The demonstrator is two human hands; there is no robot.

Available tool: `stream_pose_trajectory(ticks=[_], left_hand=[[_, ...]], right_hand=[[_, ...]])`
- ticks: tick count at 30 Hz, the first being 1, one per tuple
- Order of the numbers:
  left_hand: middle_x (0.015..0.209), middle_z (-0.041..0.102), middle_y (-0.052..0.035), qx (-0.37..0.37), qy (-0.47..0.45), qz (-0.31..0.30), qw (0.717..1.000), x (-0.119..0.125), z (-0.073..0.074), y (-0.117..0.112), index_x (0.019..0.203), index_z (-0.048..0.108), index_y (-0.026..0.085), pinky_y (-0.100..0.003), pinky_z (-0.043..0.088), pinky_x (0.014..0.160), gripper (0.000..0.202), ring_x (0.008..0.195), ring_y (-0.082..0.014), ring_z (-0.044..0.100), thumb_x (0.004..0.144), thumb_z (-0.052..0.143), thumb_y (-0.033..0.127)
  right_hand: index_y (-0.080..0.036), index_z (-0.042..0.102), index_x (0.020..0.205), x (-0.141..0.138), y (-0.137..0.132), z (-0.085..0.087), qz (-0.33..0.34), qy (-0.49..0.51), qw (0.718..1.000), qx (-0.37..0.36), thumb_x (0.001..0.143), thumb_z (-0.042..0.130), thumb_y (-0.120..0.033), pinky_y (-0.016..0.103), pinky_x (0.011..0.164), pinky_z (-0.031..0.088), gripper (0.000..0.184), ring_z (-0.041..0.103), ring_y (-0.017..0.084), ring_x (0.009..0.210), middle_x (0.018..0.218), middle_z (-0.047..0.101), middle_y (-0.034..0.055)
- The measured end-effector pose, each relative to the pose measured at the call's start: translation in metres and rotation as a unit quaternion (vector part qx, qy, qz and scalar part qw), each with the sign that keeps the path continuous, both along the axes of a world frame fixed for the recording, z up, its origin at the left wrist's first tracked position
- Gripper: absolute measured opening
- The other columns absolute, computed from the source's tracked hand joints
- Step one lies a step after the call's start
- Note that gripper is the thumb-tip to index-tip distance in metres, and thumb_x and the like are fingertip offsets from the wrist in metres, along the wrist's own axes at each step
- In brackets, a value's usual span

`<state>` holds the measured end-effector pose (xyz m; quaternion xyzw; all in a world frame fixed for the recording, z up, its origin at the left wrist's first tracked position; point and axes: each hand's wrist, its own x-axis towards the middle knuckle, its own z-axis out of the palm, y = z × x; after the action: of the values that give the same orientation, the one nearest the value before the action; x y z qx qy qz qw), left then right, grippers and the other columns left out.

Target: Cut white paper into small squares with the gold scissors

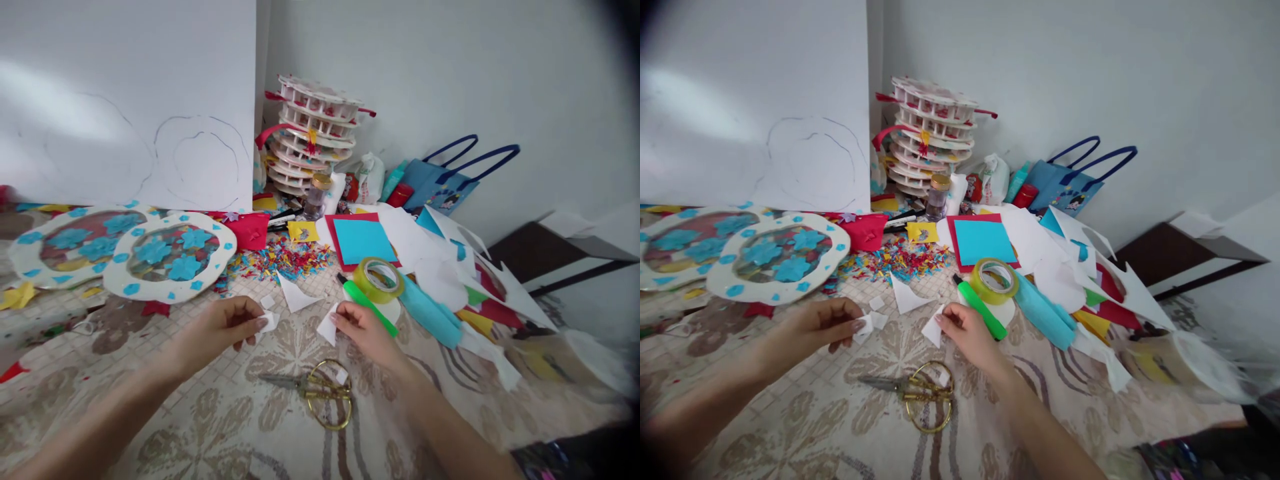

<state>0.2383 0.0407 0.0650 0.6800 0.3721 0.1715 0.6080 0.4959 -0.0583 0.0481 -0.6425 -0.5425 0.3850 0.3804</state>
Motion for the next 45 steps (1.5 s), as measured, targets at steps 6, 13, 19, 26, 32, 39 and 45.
stream_pose_trajectory(ticks=[6, 13, 19, 26, 32, 39, 45], left_hand=[[0.072, 0.064, -0.0015, -0.047, -0.057, 0.013, 0.997, 0.010, -0.004, -0.017, 0.077, 0.060, 0.017, -0.026, 0.049, 0.061, 0.024, 0.066, -0.0148, 0.060, 0.076, 0.064, 0.041], [0.075, 0.069, -0.0012, -0.155, -0.086, 0.065, 0.982, 0.012, -0.006, -0.021, 0.079, 0.052, 0.019, -0.029, 0.053, 0.065, 0.029, 0.072, -0.0178, 0.068, 0.069, 0.071, 0.039], [0.072, 0.068, -0.0009, -0.134, -0.091, 0.033, 0.986, 0.012, -0.003, -0.020, 0.085, 0.056, 0.017, -0.027, 0.051, 0.060, 0.026, 0.066, -0.0160, 0.066, 0.074, 0.067, 0.038], [0.064, 0.064, 0.0009, -0.074, -0.080, -0.005, 0.994, 0.009, -0.004, -0.018, 0.078, 0.057, 0.017, -0.025, 0.047, 0.054, 0.018, 0.057, -0.0130, 0.059, 0.076, 0.066, 0.032], [0.067, 0.064, -0.0001, -0.092, -0.086, 0.002, 0.992, 0.009, 0.000, -0.018, 0.076, 0.056, 0.016, -0.025, 0.047, 0.054, 0.021, 0.058, -0.0133, 0.060, 0.074, 0.069, 0.033], [0.066, 0.067, 0.0009, -0.193, -0.132, 0.077, 0.969, 0.010, -0.007, -0.018, 0.074, 0.056, 0.016, -0.023, 0.049, 0.060, 0.027, 0.063, -0.0121, 0.063, 0.071, 0.073, 0.037], [0.069, 0.071, -0.0015, -0.248, -0.144, 0.099, 0.953, 0.010, -0.007, -0.020, 0.075, 0.061, 0.016, -0.024, 0.051, 0.065, 0.025, 0.065, -0.0126, 0.065, 0.073, 0.071, 0.039]], right_hand=[[-0.017, 0.052, 0.076, -0.038, 0.023, 0.014, 0.063, 0.104, 0.993, -0.013, 0.084, 0.056, -0.043, 0.022, 0.055, 0.042, 0.028, 0.053, 0.011, 0.058, 0.065, 0.055, -0.0023], [-0.018, 0.051, 0.077, -0.065, 0.034, 0.015, 0.104, 0.145, 0.984, 0.015, 0.085, 0.055, -0.043, 0.022, 0.056, 0.043, 0.026, 0.054, 0.010, 0.059, 0.068, 0.052, -0.0031], [-0.018, 0.050, 0.076, -0.069, 0.033, 0.014, 0.114, 0.154, 0.981, -0.007, 0.086, 0.054, -0.043, 0.020, 0.052, 0.041, 0.027, 0.052, 0.009, 0.056, 0.065, 0.051, -0.0040], [-0.017, 0.050, 0.075, -0.068, 0.031, 0.009, 0.130, 0.158, 0.979, -0.023, 0.088, 0.052, -0.042, 0.018, 0.049, 0.038, 0.028, 0.050, 0.008, 0.052, 0.060, 0.052, -0.0046], [-0.020, 0.046, 0.086, -0.072, 0.030, 0.005, 0.148, 0.236, 0.959, -0.042, 0.080, 0.062, -0.043, 0.018, 0.044, 0.036, 0.029, 0.052, 0.008, 0.053, 0.070, 0.053, -0.0049], [-0.028, 0.046, 0.115, -0.076, 0.020, 0.007, 0.100, 0.149, 0.982, 0.067, 0.083, 0.061, -0.026, 0.021, 0.058, 0.044, 0.036, 0.054, 0.009, 0.068, 0.101, 0.051, 0.0009], [-0.024, 0.051, 0.099, -0.076, 0.017, 0.004, 0.094, 0.072, 0.987, 0.107, 0.084, 0.057, -0.017, 0.022, 0.058, 0.040, 0.017, 0.050, 0.011, 0.068, 0.085, 0.053, -0.0011]])
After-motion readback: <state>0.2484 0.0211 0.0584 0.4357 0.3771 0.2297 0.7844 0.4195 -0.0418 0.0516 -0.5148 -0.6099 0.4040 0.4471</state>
